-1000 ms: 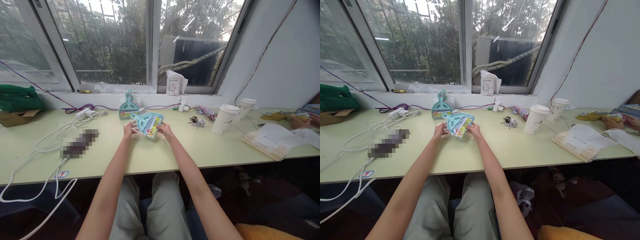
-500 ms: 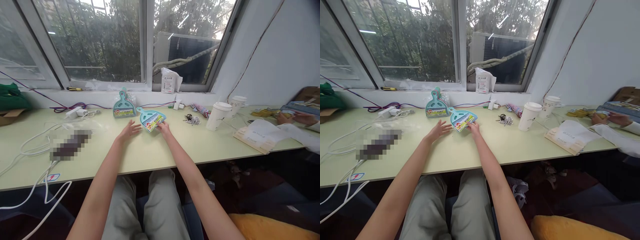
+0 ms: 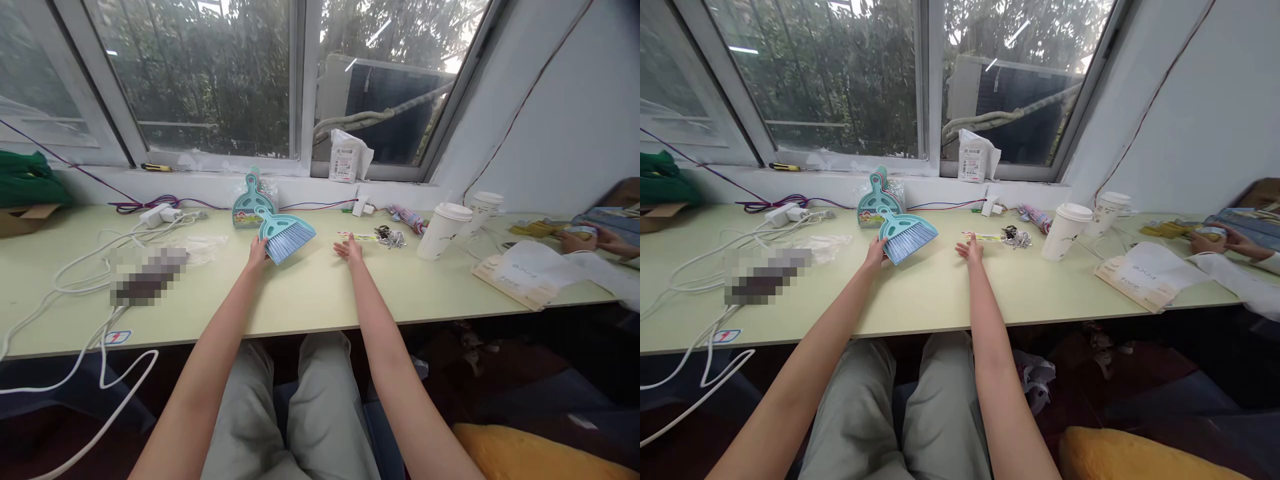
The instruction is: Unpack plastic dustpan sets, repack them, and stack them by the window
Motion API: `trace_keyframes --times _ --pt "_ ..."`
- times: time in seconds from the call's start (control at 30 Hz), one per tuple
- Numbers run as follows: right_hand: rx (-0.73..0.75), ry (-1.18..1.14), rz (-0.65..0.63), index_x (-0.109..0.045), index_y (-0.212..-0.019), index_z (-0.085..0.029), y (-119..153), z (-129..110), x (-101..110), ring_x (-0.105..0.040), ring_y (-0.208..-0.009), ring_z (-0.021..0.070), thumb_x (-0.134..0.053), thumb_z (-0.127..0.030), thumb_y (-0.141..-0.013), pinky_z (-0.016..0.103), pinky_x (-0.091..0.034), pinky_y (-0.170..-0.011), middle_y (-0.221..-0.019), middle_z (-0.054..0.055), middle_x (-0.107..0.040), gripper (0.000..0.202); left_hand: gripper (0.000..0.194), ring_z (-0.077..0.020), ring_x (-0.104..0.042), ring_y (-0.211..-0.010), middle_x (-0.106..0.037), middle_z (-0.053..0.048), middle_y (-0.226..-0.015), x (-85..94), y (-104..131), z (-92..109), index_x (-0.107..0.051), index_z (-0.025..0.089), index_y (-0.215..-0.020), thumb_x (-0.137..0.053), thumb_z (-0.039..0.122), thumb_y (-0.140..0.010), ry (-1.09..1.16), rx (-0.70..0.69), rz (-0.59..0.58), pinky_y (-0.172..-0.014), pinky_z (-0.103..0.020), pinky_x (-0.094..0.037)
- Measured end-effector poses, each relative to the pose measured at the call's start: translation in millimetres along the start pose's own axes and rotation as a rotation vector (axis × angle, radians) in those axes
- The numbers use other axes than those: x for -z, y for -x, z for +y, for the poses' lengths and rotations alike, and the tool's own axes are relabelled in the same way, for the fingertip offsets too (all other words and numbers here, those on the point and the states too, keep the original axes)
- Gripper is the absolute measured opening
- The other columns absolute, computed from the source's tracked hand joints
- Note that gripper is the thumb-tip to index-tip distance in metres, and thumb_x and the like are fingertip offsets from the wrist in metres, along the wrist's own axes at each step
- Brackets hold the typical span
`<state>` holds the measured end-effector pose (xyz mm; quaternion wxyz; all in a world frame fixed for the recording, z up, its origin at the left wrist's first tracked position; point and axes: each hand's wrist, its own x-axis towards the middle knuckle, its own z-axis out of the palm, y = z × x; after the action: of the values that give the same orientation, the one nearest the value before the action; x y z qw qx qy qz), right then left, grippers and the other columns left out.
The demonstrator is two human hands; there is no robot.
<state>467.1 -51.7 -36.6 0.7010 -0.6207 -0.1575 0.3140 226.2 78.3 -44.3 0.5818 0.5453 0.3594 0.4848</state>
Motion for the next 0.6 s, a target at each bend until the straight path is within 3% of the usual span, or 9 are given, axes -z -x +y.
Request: trace_keyframes --times 0.1,0.23,0.3,0.4,0.6 --pt "0.181 0.375 -0.065 -0.065 -0.082 -0.015 8 4 -8 -0.060 -0.052 0.0137 -0.056 -0.045 -0.088 0.024 -0.047 -0.055 -0.062 0.005 -0.068 0.032 0.032 -0.0203 -0.061 -0.085 -0.063 -0.008 -0.104 -4.5 3 0 -0.059 0.021 -0.102 -0.059 0.043 -0.080 -0.064 0.013 0.027 -0.059 -0.026 -0.049" --pt "0.789 0.794 -0.047 -0.068 -0.093 -0.021 31 18 -43 -0.062 -0.083 0.0173 -0.050 -0.036 -0.092 0.027 -0.046 -0.073 -0.091 0.006 -0.069 0.024 0.031 -0.0237 -0.060 -0.096 -0.066 -0.008 -0.103 -14.7 10 -2 -0.064 0.018 -0.101 -0.057 0.039 -0.079 -0.176 -0.157 -0.115 -0.073 -0.030 -0.049" --pt "0.938 0.900 -0.044 -0.067 -0.097 -0.022 39 23 -57 -0.057 -0.095 0.0191 -0.047 -0.037 -0.094 0.028 -0.045 -0.076 -0.102 0.008 -0.064 0.026 0.032 -0.0242 -0.059 -0.104 -0.068 -0.007 -0.106 -20.7 15 -2 -0.066 0.018 -0.101 -0.057 0.039 -0.079 -0.189 -0.267 -0.192 -0.083 -0.031 -0.047" --pt "0.972 0.971 -0.001 -0.067 -0.094 -0.020 42 26 -62 -0.051 -0.098 0.0209 -0.043 -0.038 -0.095 0.029 -0.044 -0.074 -0.101 0.009 -0.059 0.030 0.035 -0.0238 -0.058 -0.106 -0.068 -0.006 -0.108 -27.1 24 1 -0.067 0.018 -0.101 -0.053 0.044 -0.082 -0.205 -0.337 -0.251 -0.089 -0.031 -0.044" --pt "0.957 0.923 0.047 -0.063 -0.088 -0.020 38 19 -52 -0.049 -0.097 0.0203 -0.033 -0.036 -0.098 0.028 -0.042 -0.070 -0.096 0.007 -0.053 0.036 0.042 -0.0223 -0.060 -0.096 -0.069 -0.005 -0.098 -25.2 25 8 -0.068 0.017 -0.095 -0.044 0.051 -0.087 -0.241 -0.357 -0.296 -0.088 -0.030 -0.044"
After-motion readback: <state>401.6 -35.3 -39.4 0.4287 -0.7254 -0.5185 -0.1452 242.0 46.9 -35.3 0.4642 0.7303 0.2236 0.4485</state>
